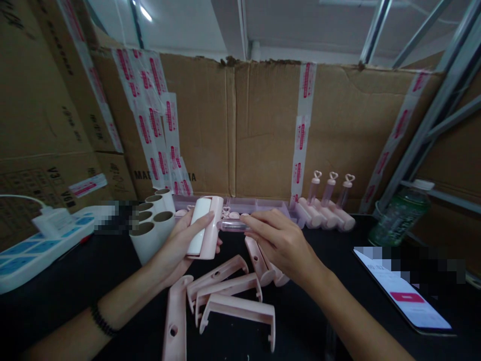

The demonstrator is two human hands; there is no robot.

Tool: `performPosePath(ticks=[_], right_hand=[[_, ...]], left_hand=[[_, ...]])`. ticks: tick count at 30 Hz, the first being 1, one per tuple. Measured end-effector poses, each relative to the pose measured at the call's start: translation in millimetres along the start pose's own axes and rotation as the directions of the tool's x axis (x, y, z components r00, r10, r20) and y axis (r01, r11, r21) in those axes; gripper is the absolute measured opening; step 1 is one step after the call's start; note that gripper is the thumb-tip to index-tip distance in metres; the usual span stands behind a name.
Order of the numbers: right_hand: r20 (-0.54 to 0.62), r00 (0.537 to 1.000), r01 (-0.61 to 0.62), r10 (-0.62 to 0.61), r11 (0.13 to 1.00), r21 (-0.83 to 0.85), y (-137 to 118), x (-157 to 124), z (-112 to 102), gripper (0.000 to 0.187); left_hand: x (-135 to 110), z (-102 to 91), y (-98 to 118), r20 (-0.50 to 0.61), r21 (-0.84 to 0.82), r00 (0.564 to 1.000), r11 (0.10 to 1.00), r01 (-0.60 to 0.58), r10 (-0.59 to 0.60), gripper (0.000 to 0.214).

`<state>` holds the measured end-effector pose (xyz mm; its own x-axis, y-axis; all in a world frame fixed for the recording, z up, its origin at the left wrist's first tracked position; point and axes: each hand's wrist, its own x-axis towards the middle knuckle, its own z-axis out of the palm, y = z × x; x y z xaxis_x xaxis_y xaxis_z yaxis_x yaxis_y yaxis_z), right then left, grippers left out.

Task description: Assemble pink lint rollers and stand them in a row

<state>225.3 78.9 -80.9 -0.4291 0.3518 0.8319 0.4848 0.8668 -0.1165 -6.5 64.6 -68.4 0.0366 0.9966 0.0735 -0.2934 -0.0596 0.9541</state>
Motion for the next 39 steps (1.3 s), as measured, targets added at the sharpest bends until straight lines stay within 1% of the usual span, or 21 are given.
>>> performPosePath(ticks=[7, 11, 19, 23, 27, 34, 36, 39], right_hand=[[-0.045, 0.997, 0.056, -0.058, 0.997, -0.046, -5.0, 1.0, -1.2, 0.042], [-0.063, 0.996, 0.064, -0.066, 0.997, -0.042, -7.3, 1.3, -1.0, 0.046], [-0.118, 0.991, 0.06, -0.06, 0.998, -0.006, -12.1, 3.9, 2.4, 0.046], [-0.13, 0.99, 0.059, -0.061, 0.998, -0.019, -14.2, 4.7, 3.9, 0.045], [-0.121, 0.987, 0.103, -0.106, 0.994, -0.031, -12.7, 4.8, 6.1, 0.042], [-0.065, 0.99, 0.12, -0.125, 0.99, -0.07, -12.0, 4.3, 2.7, 0.038], [-0.045, 0.993, 0.109, -0.112, 0.991, -0.074, -14.2, 4.4, 1.2, 0.036], [-0.046, 0.998, 0.05, -0.053, 0.997, -0.067, -19.0, 4.9, -0.6, 0.031]], left_hand=[[-0.7, 0.6, 0.7, 0.01, 0.005, 1.0, 1.0, 0.02, -0.02, 0.038], [-1.3, 0.2, 1.8, 0.017, 0.003, 0.999, 0.999, 0.04, -0.04, 0.034], [-4.4, 2.4, 2.8, 0.02, -0.006, 1.0, 1.0, 0.008, -0.008, 0.041], [-6.3, 5.2, 1.8, 0.013, 0.015, 1.0, 1.0, -0.025, 0.025, 0.044], [-7.7, 7.2, 2.4, 0.017, 0.044, 0.999, 0.998, -0.044, 0.044, 0.044], [-8.7, 6.6, 2.7, 0.04, 0.072, 0.998, 0.996, -0.043, 0.04, 0.044], [-8.3, 5.3, 0.9, 0.045, 0.087, 0.998, 0.995, -0.053, 0.049, 0.046], [-7.3, 4.2, 0.8, 0.06, 0.105, 0.996, 0.992, -0.074, 0.068, 0.049]])
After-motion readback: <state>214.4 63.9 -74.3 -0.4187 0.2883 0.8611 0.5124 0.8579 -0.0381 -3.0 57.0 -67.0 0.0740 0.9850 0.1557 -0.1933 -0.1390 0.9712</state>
